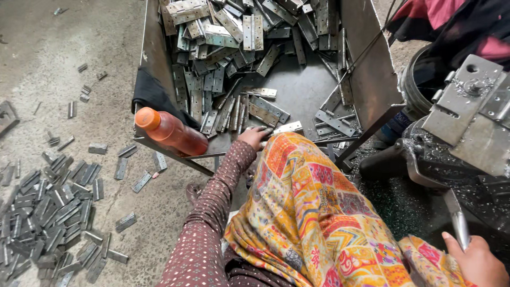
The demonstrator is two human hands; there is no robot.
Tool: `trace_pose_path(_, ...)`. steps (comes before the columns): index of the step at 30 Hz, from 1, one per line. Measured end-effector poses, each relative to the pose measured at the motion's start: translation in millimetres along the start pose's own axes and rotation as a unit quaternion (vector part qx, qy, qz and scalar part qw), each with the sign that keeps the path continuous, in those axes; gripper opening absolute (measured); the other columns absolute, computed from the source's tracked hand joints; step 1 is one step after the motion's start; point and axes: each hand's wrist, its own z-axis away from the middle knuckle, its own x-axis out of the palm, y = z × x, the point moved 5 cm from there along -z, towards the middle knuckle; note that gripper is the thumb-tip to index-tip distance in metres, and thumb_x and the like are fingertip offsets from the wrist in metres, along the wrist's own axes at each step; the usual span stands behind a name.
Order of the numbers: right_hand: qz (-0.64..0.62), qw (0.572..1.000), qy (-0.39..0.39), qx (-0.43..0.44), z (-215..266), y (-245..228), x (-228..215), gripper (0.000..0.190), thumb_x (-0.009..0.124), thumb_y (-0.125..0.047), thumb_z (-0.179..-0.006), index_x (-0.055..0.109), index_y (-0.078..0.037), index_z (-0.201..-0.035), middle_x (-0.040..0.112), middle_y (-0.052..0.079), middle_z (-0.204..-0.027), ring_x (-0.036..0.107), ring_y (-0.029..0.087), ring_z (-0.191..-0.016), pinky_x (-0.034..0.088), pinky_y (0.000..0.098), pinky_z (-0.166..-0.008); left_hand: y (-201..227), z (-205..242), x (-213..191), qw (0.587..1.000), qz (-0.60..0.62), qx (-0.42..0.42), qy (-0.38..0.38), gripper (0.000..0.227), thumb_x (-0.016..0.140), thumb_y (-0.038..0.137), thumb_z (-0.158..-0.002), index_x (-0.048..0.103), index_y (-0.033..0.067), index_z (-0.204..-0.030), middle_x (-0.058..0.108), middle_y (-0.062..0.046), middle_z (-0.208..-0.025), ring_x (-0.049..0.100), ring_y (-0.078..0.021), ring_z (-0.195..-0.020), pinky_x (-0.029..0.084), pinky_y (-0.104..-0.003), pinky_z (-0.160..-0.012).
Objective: The person operates a drill press to process metal hinge pieces. They pick up a hinge from a bin, place it under the drill, activate the machine, and then remove the processed piece, repeating this cycle continuously.
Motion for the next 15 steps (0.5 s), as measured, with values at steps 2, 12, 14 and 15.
trace_pose_path(2, 0.018, 1.000, -0.001, 0.018, -0.4, 1.8, -0.3, 0.067, 0.065, -0.070, -0.089, 0.070, -0.008, -0.114, 0.072, 0.024, -0.084, 0.075, 0.047, -0.086, 0.057, 0.0524, -0.080, -6.2, 1.0, 13.6, 0.999, -0.020, -0.020, 0.037, 0.056, 0.077, 0.020, -0.076, 0.059, 0.0209, -0.129, 0.063, -0.012, -0.129, 0.056, -0.0404, -0.115, 0.046, -0.049, -0.096)
trace_pose_path(12, 0.002, 1.000, -0.014, 0.022, 1.9, -7.0, -11.6, 0.070, 0.062, -0.071, -0.087, 0.068, -0.008, -0.118, 0.073, 0.026, -0.092, 0.074, 0.048, -0.092, 0.056, 0.0539, -0.086, -0.7, -20.5, -9.7, 0.984, -0.041, -0.144, -0.092, 0.064, 0.082, 0.035, -0.073, 0.051, 0.0079, -0.123, 0.063, -0.017, -0.116, 0.059, -0.0373, -0.112, 0.047, -0.055, -0.093)
trace_pose_path(14, -0.010, 1.000, -0.012, 0.010, 7.8, -15.1, -18.0, 0.070, 0.061, -0.070, -0.088, 0.067, -0.009, -0.121, 0.075, 0.027, -0.095, 0.073, 0.048, -0.093, 0.056, 0.0543, -0.085, 5.4, -16.6, -16.6, 0.989, -0.050, -0.119, -0.075, 0.064, 0.084, 0.041, -0.073, 0.055, 0.0074, -0.119, 0.062, -0.019, -0.111, 0.059, -0.0387, -0.109, 0.048, -0.055, -0.092)
trace_pose_path(15, -0.009, 1.000, -0.010, 0.007, 10.7, -19.6, -23.1, 0.069, 0.060, -0.070, -0.088, 0.067, -0.009, -0.120, 0.075, 0.027, -0.092, 0.073, 0.049, -0.093, 0.056, 0.0544, -0.084, 7.5, -12.1, -19.6, 0.991, -0.057, -0.106, -0.061, 0.063, 0.085, 0.042, -0.071, 0.058, 0.0076, -0.116, 0.062, -0.020, -0.110, 0.059, -0.0393, -0.107, 0.048, -0.054, -0.091)
